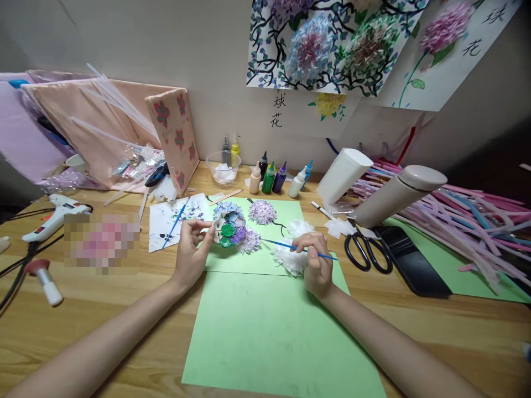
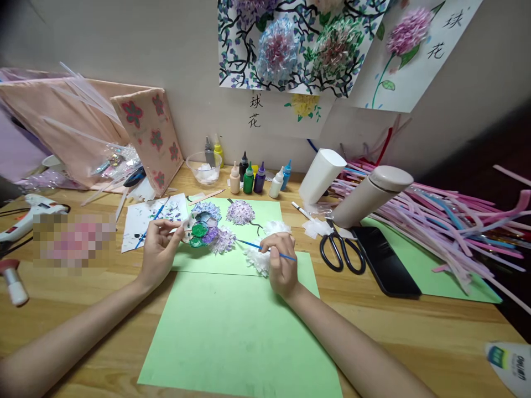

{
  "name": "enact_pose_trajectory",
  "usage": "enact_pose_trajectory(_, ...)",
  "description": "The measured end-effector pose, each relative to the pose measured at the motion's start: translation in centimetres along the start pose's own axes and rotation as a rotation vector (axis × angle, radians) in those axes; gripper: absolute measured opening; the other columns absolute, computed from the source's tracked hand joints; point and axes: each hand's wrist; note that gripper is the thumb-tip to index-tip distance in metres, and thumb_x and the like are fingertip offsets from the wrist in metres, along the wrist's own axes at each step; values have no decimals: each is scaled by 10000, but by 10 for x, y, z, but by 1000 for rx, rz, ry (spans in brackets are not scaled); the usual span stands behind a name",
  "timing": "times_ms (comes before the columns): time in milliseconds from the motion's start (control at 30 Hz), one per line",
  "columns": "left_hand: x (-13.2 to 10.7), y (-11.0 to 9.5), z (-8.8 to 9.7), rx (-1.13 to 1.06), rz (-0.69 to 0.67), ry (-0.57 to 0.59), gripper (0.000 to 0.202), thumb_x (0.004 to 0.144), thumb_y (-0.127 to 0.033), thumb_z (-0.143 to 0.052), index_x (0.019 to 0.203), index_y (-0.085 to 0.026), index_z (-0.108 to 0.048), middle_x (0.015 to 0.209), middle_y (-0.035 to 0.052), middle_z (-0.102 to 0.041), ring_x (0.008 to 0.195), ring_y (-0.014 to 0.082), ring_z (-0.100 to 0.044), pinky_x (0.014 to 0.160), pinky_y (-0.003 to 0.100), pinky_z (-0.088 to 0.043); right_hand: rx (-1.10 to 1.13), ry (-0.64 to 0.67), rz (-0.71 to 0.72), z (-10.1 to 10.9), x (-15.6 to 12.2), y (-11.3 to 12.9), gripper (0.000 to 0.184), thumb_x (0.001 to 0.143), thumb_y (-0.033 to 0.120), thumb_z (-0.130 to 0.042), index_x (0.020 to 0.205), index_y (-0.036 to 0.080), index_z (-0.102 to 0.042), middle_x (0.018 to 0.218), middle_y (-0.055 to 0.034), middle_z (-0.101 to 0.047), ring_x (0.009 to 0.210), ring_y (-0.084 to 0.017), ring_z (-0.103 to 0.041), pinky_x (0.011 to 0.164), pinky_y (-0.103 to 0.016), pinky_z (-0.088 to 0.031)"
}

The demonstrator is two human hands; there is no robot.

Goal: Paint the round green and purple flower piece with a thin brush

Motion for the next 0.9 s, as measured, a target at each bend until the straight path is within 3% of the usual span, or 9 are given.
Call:
enact_pose_trajectory(167, 0, 0, 0, -2, -3, -3, 227, 798, -304, -609, 900, -209, -429, 908, 16, -587, 720, 98, -597, 623, 206, -498, -59, 43, -48, -1, 1, -1, 297, 919, 226, -268, 723, 219, -491, 730, -15, -575, 791, -193, -491, 743, -370, -317)
enact_pose_trajectory(333, 0, 0, 0, -7, 2, -2, 245, 791, -318, -614, 897, -207, -424, 908, 19, -590, 706, 98, -596, 614, 209, -500, 12, -55, -44, -1, 0, -2, 294, 919, 246, -269, 718, 216, -482, 691, -12, -550, 743, -188, -490, 721, -374, -317)
enact_pose_trajectory(500, 0, -1, -1, -16, 1, 3, 247, 789, -321, -617, 892, -206, -425, 895, 15, -595, 701, 96, -596, 614, 207, -498, -40, 50, -30, -1, 1, 0, 292, 915, 230, -275, 731, 217, -501, 731, -16, -586, 786, -193, -497, 749, -383, -308)
enact_pose_trajectory(667, 0, -1, 0, -7, 9, -8, 255, 781, -330, -623, 895, -205, -432, 914, 20, -588, 701, 98, -599, 612, 211, -502, 31, -80, -9, 0, 0, -1, 286, 918, 243, -272, 727, 220, -484, 698, -16, -564, 746, -192, -493, 721, -378, -326)
enact_pose_trajectory(833, 0, 0, 0, -4, 3, -1, 244, 789, -322, -614, 896, -205, -430, 908, 18, -580, 705, 96, -597, 623, 212, -506, -34, 32, 28, 0, -1, 1, 280, 916, 244, -279, 756, 224, -508, 749, -21, -594, 798, -201, -507, 746, -383, -329)
enact_pose_trajectory(900, 0, 0, 0, 0, 8, 0, 242, 791, -325, -611, 899, -205, -431, 915, 22, -579, 707, 100, -598, 619, 215, -507, -35, -1, 6, 0, -1, 1, 286, 915, 238, -278, 746, 224, -508, 742, -21, -590, 793, -201, -509, 740, -382, -332)
Point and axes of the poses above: each hand's wrist, its own x-axis towards the middle knuckle, its own z-axis out of the back of the hand, y = z × x
